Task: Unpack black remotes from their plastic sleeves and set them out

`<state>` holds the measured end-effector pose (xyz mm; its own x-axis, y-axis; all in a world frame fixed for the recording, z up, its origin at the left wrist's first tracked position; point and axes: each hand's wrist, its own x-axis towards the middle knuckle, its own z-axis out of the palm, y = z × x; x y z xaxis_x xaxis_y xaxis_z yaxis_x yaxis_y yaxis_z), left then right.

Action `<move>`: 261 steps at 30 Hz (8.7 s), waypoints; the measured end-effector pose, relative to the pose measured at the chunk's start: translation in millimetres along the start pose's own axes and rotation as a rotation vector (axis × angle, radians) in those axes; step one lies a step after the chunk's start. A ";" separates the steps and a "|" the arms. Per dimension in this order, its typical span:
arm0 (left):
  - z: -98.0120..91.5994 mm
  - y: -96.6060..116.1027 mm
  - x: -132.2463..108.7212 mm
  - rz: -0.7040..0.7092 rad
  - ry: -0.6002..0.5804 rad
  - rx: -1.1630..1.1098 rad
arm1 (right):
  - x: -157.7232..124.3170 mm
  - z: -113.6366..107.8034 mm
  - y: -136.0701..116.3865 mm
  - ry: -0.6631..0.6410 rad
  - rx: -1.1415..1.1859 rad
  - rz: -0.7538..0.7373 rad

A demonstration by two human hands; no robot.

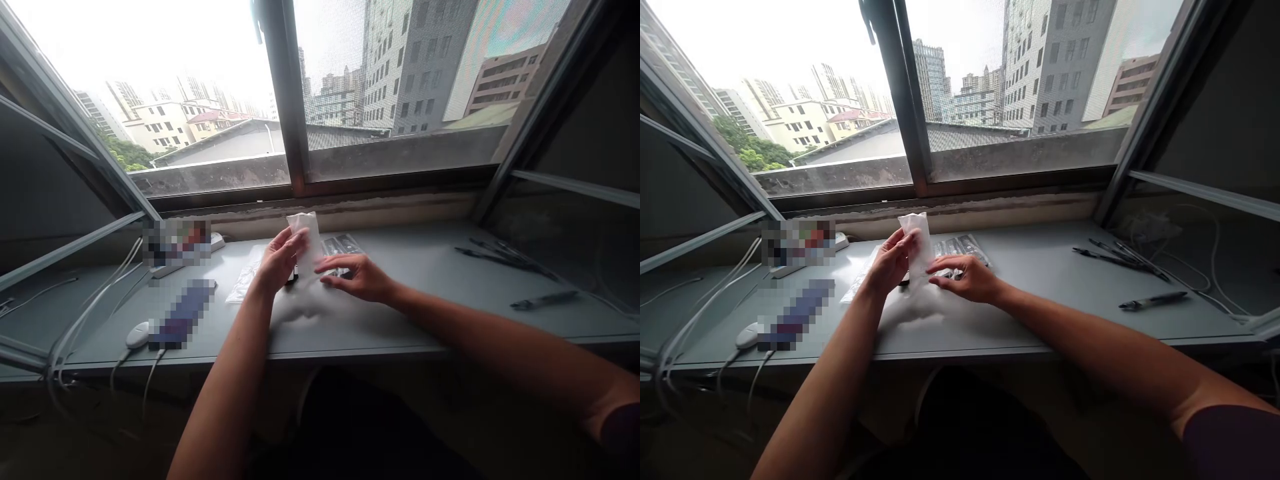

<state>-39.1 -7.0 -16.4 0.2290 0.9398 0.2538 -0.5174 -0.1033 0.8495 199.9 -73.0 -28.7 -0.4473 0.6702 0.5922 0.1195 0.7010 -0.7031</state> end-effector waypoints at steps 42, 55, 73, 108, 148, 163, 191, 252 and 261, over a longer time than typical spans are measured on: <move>4.2 9.6 -2.7 -0.109 0.007 0.020 | 0.1 -4.1 2.4 0.233 -0.429 -0.178; -5.7 3.1 -2.1 -0.118 0.099 0.099 | 0.5 -3.5 2.2 0.252 -0.419 -0.222; -3.1 4.8 -9.4 -0.223 0.000 0.189 | 0.2 -4.1 2.0 0.247 -0.433 -0.191; 0.2 3.0 -7.1 -0.227 -0.076 0.217 | -2.1 -5.1 9.2 0.140 -0.425 -0.159; -2.9 6.7 0.0 -0.023 0.039 0.190 | -5.9 -2.1 2.2 -0.145 -0.281 -0.071; -1.2 7.2 -0.9 0.009 0.113 0.158 | -7.7 -0.8 2.8 -0.200 -0.356 -0.133; -45.4 15.7 15.6 0.118 0.655 -0.094 | -5.5 -4.7 1.9 -0.153 -0.508 -0.227; -4.2 18.2 -11.4 -0.046 -0.073 0.085 | -4.1 8.0 -21.6 -0.135 0.049 -0.030; -8.7 17.0 -1.9 0.062 0.208 -0.033 | -6.2 14.3 -4.8 -0.070 0.094 -0.038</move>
<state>-55.5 -7.7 -6.5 0.0225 0.9793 0.2014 -0.5529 -0.1556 0.8186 189.5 -84.0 -34.7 -0.5115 0.6222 0.5926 0.0185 0.6975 -0.7164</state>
